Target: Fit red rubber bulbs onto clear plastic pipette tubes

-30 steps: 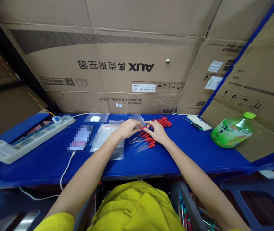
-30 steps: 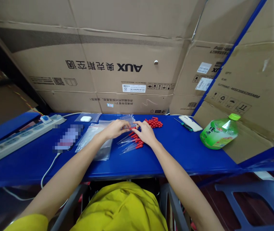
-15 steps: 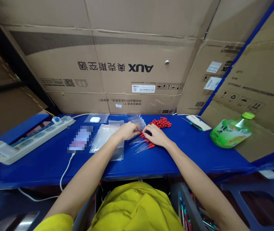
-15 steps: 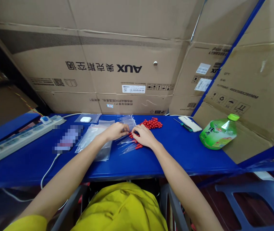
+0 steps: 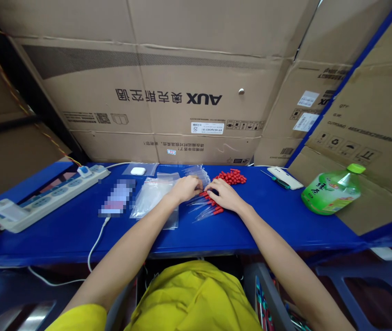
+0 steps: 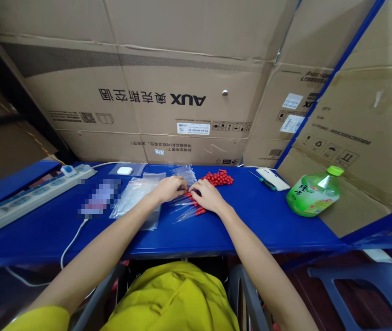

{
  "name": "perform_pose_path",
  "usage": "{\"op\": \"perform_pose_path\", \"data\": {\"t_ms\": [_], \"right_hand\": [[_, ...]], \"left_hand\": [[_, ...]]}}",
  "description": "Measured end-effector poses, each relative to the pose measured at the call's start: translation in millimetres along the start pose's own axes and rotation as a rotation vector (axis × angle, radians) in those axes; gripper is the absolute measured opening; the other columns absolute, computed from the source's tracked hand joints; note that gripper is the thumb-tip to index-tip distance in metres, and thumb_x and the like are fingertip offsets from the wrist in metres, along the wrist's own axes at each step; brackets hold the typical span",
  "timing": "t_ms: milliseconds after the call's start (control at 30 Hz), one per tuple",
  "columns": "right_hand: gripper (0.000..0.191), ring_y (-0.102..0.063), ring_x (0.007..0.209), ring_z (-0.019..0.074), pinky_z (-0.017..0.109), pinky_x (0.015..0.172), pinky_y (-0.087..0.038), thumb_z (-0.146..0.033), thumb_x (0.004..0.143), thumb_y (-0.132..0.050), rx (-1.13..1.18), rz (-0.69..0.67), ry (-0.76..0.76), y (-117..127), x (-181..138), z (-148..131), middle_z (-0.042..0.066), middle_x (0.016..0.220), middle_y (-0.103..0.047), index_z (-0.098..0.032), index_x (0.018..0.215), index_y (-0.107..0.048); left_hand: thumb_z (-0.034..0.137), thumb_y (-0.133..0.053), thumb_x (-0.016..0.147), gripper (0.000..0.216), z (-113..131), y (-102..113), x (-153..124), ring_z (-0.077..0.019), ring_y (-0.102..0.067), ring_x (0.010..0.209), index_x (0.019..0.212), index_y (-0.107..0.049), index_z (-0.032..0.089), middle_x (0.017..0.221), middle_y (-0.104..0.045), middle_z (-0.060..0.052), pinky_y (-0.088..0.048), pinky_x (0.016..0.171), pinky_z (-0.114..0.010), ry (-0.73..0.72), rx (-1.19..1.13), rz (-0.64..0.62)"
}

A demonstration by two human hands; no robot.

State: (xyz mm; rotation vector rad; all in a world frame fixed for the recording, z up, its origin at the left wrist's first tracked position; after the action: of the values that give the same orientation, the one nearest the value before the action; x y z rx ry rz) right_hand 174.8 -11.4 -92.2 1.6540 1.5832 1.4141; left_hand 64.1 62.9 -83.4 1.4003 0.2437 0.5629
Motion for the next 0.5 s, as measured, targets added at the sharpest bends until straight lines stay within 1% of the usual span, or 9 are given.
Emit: {"op": "perform_pose_path", "data": {"t_ms": [100, 200, 300, 433, 500], "right_hand": [[0.015, -0.057, 0.103, 0.0234, 0.038, 0.097, -0.045, -0.025, 0.1, -0.056, 0.013, 0.012, 0.02, 4, -1, -5, 0.006, 0.105, -0.068, -0.024, 0.1, -0.071], [0.015, -0.056, 0.096, 0.0225, 0.037, 0.092, -0.045, -0.024, 0.1, -0.055, 0.035, -0.007, 0.048, 4, -1, -11, 0.004, 0.099, -0.071, -0.023, 0.094, -0.069], [0.016, -0.056, 0.093, 0.0226, 0.036, 0.089, -0.045, -0.025, 0.1, -0.055, 0.054, 0.009, 0.044, 4, 0, -11, 0.004, 0.096, -0.072, -0.023, 0.094, -0.069], [0.019, -0.058, 0.094, 0.0227, 0.037, 0.091, -0.045, -0.029, 0.102, -0.053, 0.085, 0.101, 0.018, 13, 2, -1, 0.004, 0.097, -0.073, -0.023, 0.094, -0.069], [0.021, -0.059, 0.092, 0.0228, 0.037, 0.091, -0.045, -0.03, 0.102, -0.051, 0.073, 0.197, -0.025, 25, 1, 10, 0.004, 0.096, -0.073, -0.023, 0.093, -0.068]], "left_hand": [[0.025, -0.063, 0.089, 0.014, 2, 1, -1, -0.0256, -0.071, 0.092, 0.094, -0.076, 0.023, 0.105, -0.075, -0.009, -0.051, 0.074, -0.03, 0.049, 0.048, -0.008], [0.024, -0.063, 0.089, 0.014, 5, 2, -1, -0.0269, -0.072, 0.091, 0.093, -0.076, 0.021, 0.104, -0.076, -0.012, -0.051, 0.076, -0.032, 0.076, 0.098, -0.007], [0.026, -0.063, 0.089, 0.015, 6, 5, -1, -0.0278, -0.072, 0.092, 0.092, -0.076, 0.02, 0.105, -0.076, -0.013, -0.052, 0.077, -0.033, 0.079, 0.105, 0.017], [0.027, -0.062, 0.09, 0.013, 5, 14, -1, -0.0269, -0.072, 0.094, 0.09, -0.074, 0.021, 0.105, -0.076, -0.01, -0.05, 0.077, -0.032, 0.069, 0.077, 0.076], [0.026, -0.062, 0.089, 0.011, 4, 18, -1, -0.0259, -0.072, 0.093, 0.09, -0.072, 0.021, 0.104, -0.076, -0.009, -0.05, 0.076, -0.031, 0.065, 0.052, 0.081]]}}
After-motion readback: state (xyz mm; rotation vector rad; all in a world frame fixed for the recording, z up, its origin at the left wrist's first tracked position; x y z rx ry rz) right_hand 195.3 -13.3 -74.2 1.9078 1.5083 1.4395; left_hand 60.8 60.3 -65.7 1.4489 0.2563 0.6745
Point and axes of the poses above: each hand's wrist, its own x-axis towards the middle knuckle, its own y-axis out of the back of the hand, z = x × y, the point moved 8 cm from there along x, towards the middle knuckle
